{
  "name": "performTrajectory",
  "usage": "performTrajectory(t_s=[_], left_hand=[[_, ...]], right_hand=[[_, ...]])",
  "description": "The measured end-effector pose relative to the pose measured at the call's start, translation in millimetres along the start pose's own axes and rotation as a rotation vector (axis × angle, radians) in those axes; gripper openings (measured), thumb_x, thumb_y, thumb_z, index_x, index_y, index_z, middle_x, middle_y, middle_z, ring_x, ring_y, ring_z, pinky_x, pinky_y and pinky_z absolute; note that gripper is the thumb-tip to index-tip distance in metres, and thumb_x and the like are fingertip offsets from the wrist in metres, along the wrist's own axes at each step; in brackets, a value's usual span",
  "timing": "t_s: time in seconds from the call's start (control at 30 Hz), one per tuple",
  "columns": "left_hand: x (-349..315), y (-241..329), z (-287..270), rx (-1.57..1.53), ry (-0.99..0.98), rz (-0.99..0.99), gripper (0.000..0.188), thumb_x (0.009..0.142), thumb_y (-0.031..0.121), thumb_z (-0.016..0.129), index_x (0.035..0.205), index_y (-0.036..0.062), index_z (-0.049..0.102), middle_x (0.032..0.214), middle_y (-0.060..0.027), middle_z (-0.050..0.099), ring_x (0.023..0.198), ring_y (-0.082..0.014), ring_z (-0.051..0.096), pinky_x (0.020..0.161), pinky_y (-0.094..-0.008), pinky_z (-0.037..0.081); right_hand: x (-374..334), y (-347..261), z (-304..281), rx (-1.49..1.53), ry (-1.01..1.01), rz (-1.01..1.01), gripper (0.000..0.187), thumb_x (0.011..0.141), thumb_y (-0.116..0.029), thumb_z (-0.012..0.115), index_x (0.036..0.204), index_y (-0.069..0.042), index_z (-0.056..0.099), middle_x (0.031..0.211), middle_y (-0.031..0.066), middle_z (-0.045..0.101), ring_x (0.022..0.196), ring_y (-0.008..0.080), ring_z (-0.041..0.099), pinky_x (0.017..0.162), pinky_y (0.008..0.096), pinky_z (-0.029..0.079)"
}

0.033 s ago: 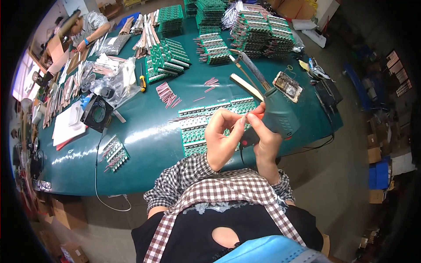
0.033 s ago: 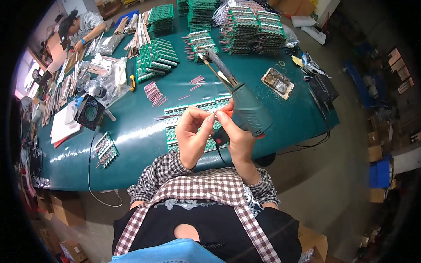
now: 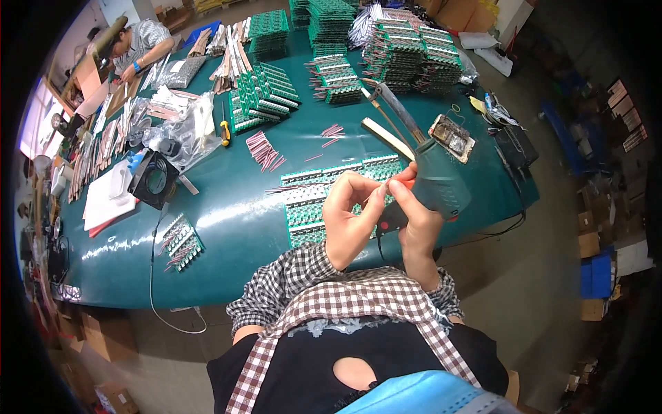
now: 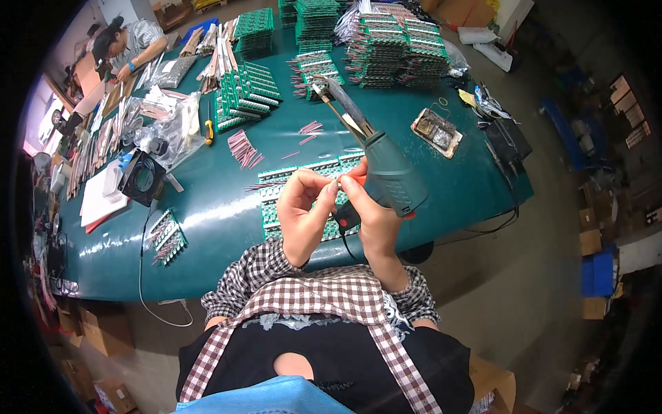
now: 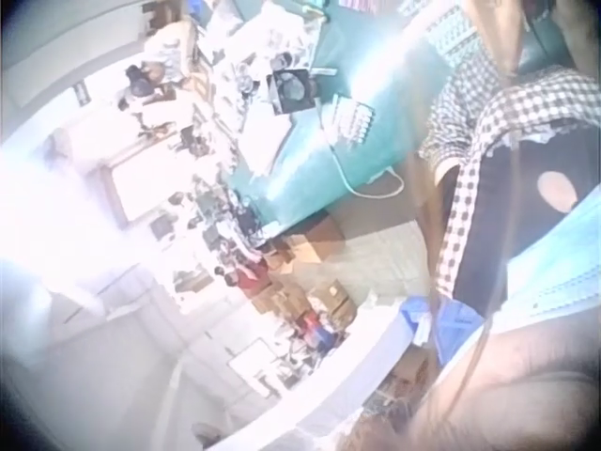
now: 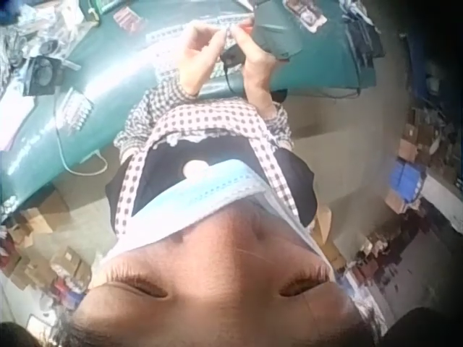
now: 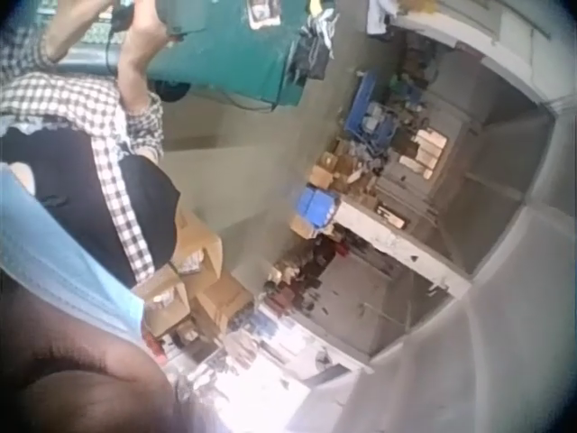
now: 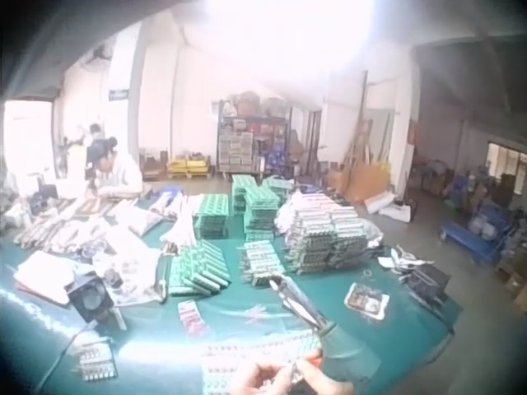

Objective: The person picks up wire pieces and solders them onto circuit boards using a soldering tool.

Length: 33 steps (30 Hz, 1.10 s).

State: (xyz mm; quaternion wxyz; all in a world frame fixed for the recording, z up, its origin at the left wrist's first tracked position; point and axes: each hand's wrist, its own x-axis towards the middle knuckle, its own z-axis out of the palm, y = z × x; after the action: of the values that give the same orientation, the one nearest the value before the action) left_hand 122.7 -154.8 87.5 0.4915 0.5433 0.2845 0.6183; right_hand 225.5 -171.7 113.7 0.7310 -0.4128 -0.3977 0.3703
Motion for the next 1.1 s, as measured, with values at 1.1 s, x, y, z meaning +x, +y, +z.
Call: performTrajectory(t_s=[1.1], left_hand=[[47, 36, -11, -0.543, 0.131, -0.45, 0.011, 0.083, 0.013, 0.058, 0.084, 0.0037, 0.053, 0.065, 0.0023, 0.044, 0.053, -0.0058, 0.038, 0.049, -0.0187, 0.03]], right_hand=[[-25, 6, -75, -0.158, -0.2, -0.098, 0.036, 0.08, -0.033, 0.066, 0.09, 0.0, 0.058, 0.081, 0.0109, 0.06, 0.064, 0.0144, 0.059, 0.056, 0.0236, 0.049]])
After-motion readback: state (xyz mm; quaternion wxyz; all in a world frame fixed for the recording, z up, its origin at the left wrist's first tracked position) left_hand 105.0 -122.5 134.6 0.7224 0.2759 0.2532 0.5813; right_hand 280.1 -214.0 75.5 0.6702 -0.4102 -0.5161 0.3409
